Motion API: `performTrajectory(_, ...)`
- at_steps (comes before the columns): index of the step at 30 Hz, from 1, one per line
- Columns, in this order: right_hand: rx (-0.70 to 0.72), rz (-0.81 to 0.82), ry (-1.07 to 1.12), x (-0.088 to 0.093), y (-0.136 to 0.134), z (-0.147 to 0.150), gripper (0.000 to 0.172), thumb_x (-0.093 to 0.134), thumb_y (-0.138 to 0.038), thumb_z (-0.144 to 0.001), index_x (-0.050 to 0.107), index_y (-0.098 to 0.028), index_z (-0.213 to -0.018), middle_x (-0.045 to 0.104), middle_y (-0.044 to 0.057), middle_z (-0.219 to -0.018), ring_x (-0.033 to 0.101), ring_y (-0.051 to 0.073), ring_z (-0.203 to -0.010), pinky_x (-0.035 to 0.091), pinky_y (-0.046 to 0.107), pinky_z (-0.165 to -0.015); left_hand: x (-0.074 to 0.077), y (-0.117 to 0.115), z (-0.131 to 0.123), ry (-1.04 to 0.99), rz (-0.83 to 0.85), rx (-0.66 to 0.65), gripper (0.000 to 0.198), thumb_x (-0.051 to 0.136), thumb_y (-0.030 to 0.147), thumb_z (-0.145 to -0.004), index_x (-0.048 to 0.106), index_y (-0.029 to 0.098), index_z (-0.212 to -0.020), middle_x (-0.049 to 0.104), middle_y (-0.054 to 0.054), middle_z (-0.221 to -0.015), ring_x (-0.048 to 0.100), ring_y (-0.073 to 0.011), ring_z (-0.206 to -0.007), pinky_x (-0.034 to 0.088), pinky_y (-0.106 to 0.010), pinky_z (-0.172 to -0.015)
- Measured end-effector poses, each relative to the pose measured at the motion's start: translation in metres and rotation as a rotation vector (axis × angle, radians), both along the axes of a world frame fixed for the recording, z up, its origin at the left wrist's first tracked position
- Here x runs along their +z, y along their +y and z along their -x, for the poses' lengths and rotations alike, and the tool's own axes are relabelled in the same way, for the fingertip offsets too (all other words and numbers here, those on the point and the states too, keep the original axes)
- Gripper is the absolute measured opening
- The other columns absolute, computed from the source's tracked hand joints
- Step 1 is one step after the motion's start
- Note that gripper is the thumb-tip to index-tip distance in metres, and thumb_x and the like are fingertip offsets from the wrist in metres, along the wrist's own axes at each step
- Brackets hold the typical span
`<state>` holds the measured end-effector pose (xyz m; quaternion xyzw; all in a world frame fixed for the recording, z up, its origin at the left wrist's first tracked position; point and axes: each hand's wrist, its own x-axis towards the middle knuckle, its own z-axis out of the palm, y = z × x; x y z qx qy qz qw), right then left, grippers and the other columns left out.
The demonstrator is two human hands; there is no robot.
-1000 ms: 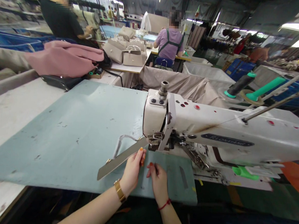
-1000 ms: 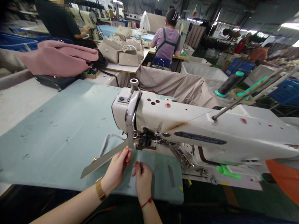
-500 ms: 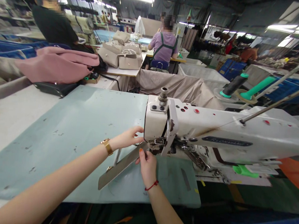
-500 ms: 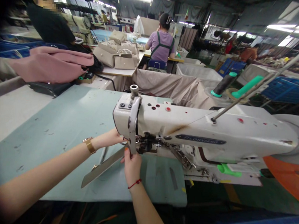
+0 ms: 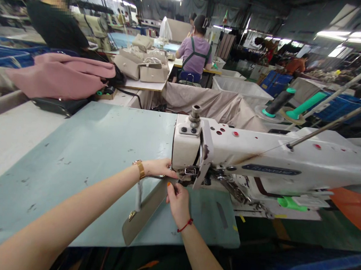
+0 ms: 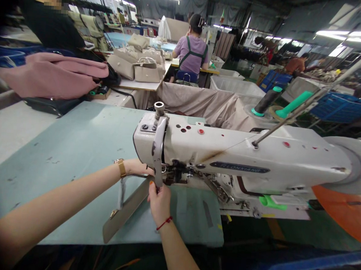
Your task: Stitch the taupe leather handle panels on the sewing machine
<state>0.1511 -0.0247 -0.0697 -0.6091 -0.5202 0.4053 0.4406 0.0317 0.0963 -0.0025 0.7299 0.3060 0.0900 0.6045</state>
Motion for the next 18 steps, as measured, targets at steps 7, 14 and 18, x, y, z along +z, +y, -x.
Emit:
performTrajectory(7, 0.088, 0.012, 0.010, 0.005, -0.003, -0.015, 0.036, 0.045, -0.037, -0.087, 0.044, -0.020, -0.056, 0.045, -0.005, -0.043, 0.044, 0.010, -0.042, 0.031, 0.020, -0.046, -0.004, -0.015, 0.001, 0.014, 0.010, 0.132, 0.042, 0.066, 0.037, -0.073, 0.068, 0.017, -0.109, 0.070, -0.001, -0.111, 0.061, -0.0227, -0.103, 0.047, -0.029, -0.091)
performTrajectory(14, 0.208, 0.064, 0.039, 0.011, -0.004, -0.044, 0.037, 0.050, -0.040, -0.085, 0.045, -0.019, -0.056, 0.043, -0.005, -0.047, 0.042, 0.010, -0.045, 0.029, 0.020, -0.045, -0.024, -0.038, -0.007, -0.075, 0.020, 0.301, 0.038, 0.062, 0.040, -0.078, 0.067, 0.017, -0.107, 0.069, -0.003, -0.111, 0.060, -0.0208, -0.102, 0.046, -0.029, -0.090)
performTrajectory(18, 0.256, 0.104, 0.074, 0.009, -0.003, -0.053, 0.037, 0.052, -0.044, -0.085, 0.047, -0.018, -0.059, 0.042, -0.006, -0.047, 0.041, 0.009, -0.044, 0.028, 0.020, -0.044, -0.032, -0.047, -0.010, -0.072, 0.023, 0.403, 0.036, 0.061, 0.041, -0.078, 0.068, 0.014, -0.101, 0.071, -0.005, -0.105, 0.061, -0.0213, -0.095, 0.048, -0.030, -0.083)
